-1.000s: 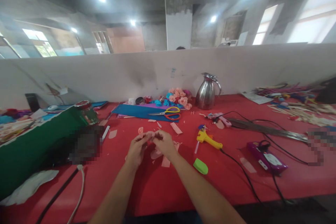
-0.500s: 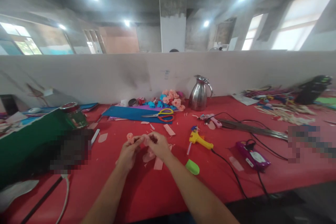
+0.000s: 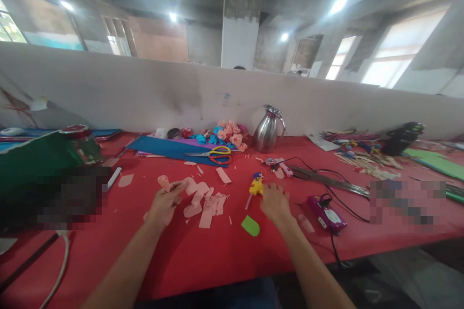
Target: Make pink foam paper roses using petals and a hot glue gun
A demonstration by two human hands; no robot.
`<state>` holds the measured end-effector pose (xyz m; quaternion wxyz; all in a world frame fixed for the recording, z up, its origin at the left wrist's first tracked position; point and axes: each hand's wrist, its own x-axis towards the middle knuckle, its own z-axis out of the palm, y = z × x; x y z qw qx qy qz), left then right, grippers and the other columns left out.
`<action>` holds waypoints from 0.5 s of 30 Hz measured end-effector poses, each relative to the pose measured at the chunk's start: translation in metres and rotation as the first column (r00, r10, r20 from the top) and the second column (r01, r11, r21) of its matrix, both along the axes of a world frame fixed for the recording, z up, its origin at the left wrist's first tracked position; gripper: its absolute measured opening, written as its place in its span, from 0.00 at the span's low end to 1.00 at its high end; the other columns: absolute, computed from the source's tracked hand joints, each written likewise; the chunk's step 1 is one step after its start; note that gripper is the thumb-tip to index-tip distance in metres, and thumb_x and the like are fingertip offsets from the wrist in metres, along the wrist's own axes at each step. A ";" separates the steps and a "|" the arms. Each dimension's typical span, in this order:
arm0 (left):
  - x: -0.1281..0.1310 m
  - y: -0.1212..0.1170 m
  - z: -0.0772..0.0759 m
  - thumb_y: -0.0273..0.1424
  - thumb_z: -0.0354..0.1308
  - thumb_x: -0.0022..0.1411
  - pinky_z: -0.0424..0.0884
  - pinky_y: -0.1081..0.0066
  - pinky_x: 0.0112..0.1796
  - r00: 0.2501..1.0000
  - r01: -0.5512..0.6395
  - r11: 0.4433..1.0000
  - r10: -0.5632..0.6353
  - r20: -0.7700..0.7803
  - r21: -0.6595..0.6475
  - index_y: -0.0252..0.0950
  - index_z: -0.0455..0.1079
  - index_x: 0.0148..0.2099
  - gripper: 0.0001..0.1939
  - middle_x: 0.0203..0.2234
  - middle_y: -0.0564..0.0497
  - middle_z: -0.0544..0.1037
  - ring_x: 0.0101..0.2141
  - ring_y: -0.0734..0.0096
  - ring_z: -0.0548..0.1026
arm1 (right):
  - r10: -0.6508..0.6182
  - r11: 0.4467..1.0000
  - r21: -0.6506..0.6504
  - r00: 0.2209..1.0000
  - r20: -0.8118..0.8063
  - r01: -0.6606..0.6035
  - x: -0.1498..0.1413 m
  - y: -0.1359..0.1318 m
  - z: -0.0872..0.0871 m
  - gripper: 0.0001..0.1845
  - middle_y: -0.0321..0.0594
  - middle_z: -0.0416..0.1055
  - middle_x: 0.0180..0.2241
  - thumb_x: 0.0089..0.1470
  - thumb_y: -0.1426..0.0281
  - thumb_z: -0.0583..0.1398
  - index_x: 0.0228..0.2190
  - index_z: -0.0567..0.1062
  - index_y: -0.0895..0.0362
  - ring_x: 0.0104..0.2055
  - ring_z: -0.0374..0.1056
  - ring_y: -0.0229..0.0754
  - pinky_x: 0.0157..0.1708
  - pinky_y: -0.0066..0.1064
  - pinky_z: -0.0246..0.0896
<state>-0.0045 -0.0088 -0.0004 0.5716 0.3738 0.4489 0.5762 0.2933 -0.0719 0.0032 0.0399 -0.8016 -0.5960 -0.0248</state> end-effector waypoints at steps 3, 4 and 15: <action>-0.001 0.001 0.000 0.39 0.69 0.34 0.43 0.77 0.16 1.000 -0.018 1.000 0.018 -0.006 -0.020 0.29 0.72 0.32 0.23 0.14 0.60 0.61 0.14 0.87 0.49 | 0.049 0.998 0.043 0.999 -0.022 -0.048 -0.001 0.008 -0.010 0.25 0.51 0.64 0.46 0.45 0.77 0.54 0.48 0.65 0.61 0.44 0.64 0.49 0.41 0.36 0.56; -0.001 0.001 -0.001 0.39 0.69 0.34 0.43 0.77 0.16 1.000 -0.028 0.999 0.028 -0.012 -0.029 0.29 0.72 0.32 0.23 0.14 0.60 0.62 0.14 0.87 0.49 | 0.058 0.997 0.062 0.997 -0.056 -0.054 0.000 0.011 -0.013 0.24 0.51 0.64 0.45 0.44 0.77 0.55 0.47 0.66 0.61 0.42 0.65 0.47 0.41 0.34 0.56; 0.002 0.004 -0.011 0.38 0.65 0.37 0.58 0.76 0.22 0.958 -0.118 0.991 0.130 -0.256 0.060 0.30 0.75 0.30 0.17 0.22 0.50 0.75 0.20 0.77 0.65 | 0.265 0.956 0.242 0.847 -0.461 -0.168 -0.003 0.011 0.010 0.15 0.44 0.72 0.32 0.54 0.65 0.50 0.37 0.71 0.59 0.35 0.68 0.43 0.33 0.30 0.60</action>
